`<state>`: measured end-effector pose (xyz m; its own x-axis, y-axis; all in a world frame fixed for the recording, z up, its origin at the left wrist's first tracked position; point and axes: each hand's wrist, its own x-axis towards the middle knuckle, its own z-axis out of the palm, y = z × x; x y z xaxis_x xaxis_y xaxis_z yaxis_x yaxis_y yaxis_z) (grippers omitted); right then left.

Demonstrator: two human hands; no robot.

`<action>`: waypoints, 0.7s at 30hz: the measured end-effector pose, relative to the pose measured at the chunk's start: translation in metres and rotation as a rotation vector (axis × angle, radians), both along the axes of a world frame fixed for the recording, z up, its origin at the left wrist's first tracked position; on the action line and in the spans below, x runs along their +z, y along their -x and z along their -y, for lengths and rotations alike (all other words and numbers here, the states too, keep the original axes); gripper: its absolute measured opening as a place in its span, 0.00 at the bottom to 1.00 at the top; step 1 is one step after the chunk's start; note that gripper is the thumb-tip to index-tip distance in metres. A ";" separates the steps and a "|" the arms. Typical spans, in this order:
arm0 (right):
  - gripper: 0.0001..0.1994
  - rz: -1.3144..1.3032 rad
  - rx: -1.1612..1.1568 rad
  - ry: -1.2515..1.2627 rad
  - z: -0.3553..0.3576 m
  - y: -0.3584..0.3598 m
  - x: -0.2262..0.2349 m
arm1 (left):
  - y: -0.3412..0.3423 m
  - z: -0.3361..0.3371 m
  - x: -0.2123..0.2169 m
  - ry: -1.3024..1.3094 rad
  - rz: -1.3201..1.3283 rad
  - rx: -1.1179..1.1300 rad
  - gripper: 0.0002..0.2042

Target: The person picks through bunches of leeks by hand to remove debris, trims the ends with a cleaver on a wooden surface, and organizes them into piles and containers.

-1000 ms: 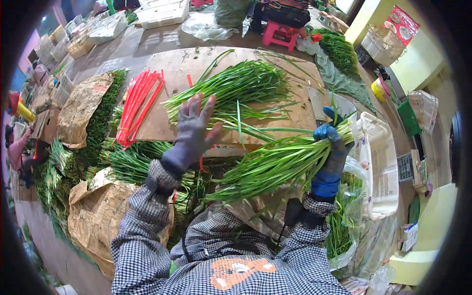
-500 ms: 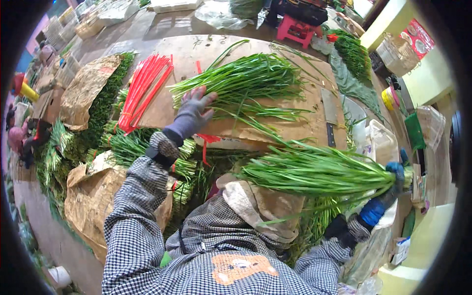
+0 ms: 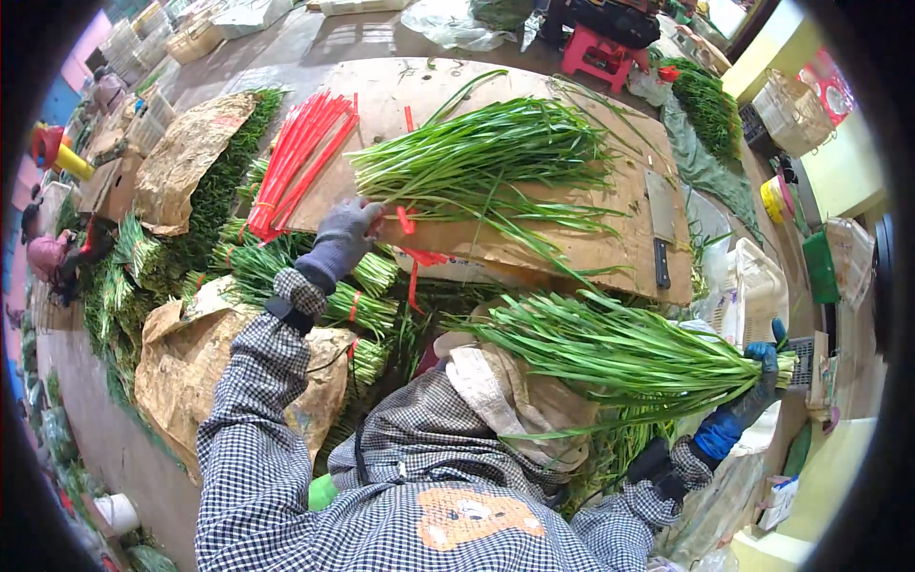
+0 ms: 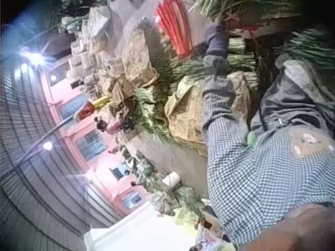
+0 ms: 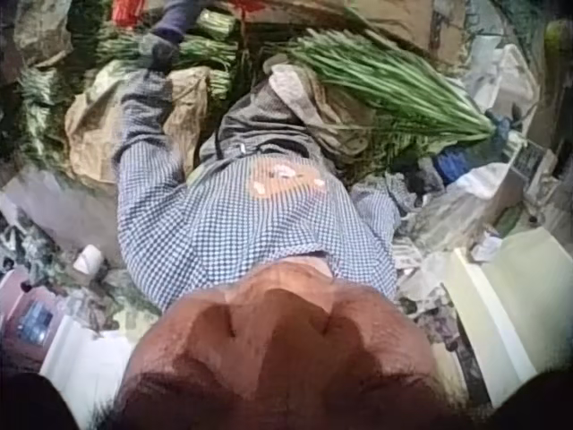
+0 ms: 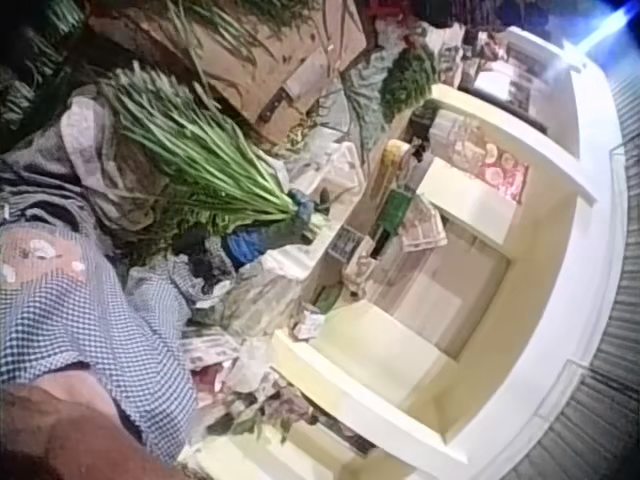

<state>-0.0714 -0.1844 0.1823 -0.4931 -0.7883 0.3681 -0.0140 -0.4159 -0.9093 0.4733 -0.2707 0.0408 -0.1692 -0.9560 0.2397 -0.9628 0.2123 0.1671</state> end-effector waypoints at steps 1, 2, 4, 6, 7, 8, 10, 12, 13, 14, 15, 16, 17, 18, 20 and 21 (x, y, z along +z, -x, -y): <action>0.24 -0.022 -0.014 0.006 0.000 -0.003 0.000 | -0.003 0.004 -0.003 -0.050 -0.012 0.034 0.14; 0.24 -0.042 -0.027 0.012 0.001 -0.005 0.000 | -0.008 0.007 -0.006 -0.100 -0.023 0.069 0.14; 0.24 -0.025 -0.031 -0.013 -0.001 -0.006 0.001 | -0.026 0.016 -0.016 -0.083 -0.194 0.150 0.13; 0.23 -0.032 -0.045 -0.056 -0.005 -0.005 0.002 | -0.037 0.023 -0.016 -0.054 -0.225 0.217 0.11; 0.23 -0.007 -0.032 -0.056 -0.006 -0.003 0.001 | -0.037 0.025 -0.016 -0.062 -0.262 0.218 0.11; 0.23 0.019 -0.022 -0.055 -0.007 0.001 -0.002 | -0.036 0.027 -0.015 -0.070 -0.298 0.216 0.12; 0.23 0.042 0.050 -0.027 -0.010 0.008 0.001 | -0.030 0.035 -0.016 -0.174 -0.501 0.122 0.15; 0.22 0.012 -0.023 -0.082 -0.002 0.006 0.001 | -0.048 0.022 -0.020 -0.079 -0.473 0.045 0.17; 0.21 0.043 0.011 -0.036 -0.002 -0.001 0.003 | -0.027 0.012 0.000 -0.249 -0.514 0.219 0.18; 0.20 -0.039 -0.071 0.021 0.003 -0.016 0.012 | -0.027 -0.004 0.012 -0.145 -0.508 0.191 0.19; 0.20 -0.002 -0.061 0.078 0.005 -0.013 0.016 | -0.044 -0.009 0.004 -0.001 -0.342 0.146 0.19; 0.19 -0.026 -0.088 0.111 0.007 -0.004 0.016 | -0.030 -0.018 0.019 0.020 -0.291 0.097 0.19; 0.19 -0.044 -0.101 0.157 0.007 0.003 0.022 | -0.034 -0.023 0.021 0.177 -0.205 0.008 0.19; 0.20 -0.089 -0.120 0.162 0.005 0.014 0.026 | -0.010 -0.029 0.040 0.171 -0.219 0.033 0.18; 0.21 -0.245 -0.215 0.204 0.000 0.028 0.045 | 0.042 -0.041 0.073 0.162 -0.478 -0.107 0.18; 0.21 -0.231 -0.277 0.253 -0.003 0.019 0.059 | 0.070 -0.050 0.088 0.154 -0.604 -0.173 0.18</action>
<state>-0.0900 -0.1810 0.2408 -0.5548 -0.5093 0.6579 -0.3473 -0.5767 -0.7394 0.4037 -0.2205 0.1292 -0.1100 -0.8743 0.4727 -0.6588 0.4202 0.6240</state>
